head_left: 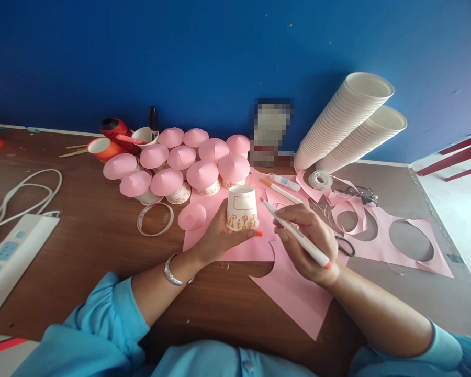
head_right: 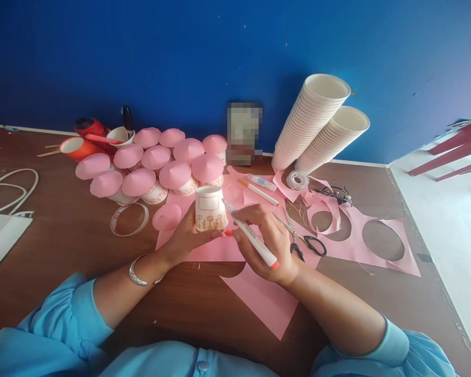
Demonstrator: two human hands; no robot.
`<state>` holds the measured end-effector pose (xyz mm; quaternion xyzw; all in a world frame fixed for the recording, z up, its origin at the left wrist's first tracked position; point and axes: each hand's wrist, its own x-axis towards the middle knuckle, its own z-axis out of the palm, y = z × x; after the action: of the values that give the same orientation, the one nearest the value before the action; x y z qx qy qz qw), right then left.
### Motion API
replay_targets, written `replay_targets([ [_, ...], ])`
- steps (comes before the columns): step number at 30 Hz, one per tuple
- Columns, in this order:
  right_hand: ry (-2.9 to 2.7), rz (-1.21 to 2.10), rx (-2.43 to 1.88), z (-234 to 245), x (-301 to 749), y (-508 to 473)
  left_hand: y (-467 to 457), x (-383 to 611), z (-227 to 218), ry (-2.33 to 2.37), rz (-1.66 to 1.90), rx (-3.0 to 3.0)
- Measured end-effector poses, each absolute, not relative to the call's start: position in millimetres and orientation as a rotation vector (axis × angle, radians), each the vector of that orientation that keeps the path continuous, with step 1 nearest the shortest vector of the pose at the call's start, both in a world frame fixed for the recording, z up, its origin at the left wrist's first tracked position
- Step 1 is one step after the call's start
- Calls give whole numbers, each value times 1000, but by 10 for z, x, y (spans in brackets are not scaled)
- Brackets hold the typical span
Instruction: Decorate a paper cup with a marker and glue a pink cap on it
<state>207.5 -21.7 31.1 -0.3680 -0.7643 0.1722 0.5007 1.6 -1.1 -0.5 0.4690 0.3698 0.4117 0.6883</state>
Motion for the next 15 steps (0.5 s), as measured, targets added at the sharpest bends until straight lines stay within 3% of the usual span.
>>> replay_targets([
  [5,-1855,291,-814,267,2032,-227,-9,5,-45,838,917,1064],
  [15,-1887,383,-758,319,2119,-153,-10,-1,-53,810,883,1006],
])
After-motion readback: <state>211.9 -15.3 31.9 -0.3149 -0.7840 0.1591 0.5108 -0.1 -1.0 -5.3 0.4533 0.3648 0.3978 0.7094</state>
